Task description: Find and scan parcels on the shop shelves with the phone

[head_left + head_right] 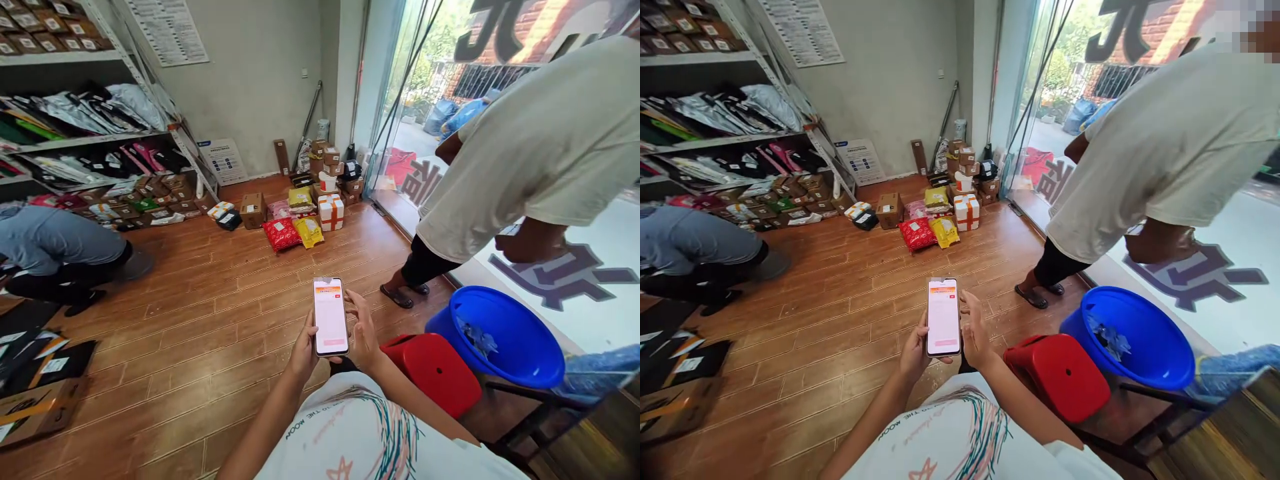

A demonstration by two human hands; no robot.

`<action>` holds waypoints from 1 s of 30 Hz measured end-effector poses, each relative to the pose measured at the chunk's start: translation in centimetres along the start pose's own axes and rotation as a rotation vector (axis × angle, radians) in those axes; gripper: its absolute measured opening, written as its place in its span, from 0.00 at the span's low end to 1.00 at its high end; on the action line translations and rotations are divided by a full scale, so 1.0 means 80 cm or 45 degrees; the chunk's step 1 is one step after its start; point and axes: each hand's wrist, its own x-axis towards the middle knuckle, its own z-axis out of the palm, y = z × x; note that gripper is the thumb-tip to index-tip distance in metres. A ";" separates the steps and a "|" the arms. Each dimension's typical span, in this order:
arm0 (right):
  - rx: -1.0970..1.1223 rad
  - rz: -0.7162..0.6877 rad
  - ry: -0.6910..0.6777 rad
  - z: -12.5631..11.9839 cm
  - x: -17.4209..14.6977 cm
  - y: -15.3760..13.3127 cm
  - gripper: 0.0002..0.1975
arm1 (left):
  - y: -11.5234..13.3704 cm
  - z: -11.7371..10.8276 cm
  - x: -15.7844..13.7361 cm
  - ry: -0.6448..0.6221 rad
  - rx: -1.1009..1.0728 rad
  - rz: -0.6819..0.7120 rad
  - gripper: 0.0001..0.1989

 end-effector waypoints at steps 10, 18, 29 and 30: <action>0.285 0.201 -0.238 0.055 0.224 0.093 0.26 | 0.111 -0.052 0.167 0.174 0.097 0.023 0.44; 0.437 0.460 -0.494 0.136 0.419 0.159 0.21 | 0.226 -0.098 0.292 0.389 0.154 0.129 0.44; 0.405 0.569 -0.832 0.393 0.566 0.217 0.22 | 0.407 -0.269 0.330 0.613 -0.032 0.347 0.40; 0.407 0.574 -0.828 0.423 0.577 0.224 0.21 | 0.430 -0.291 0.331 0.590 -0.032 0.338 0.40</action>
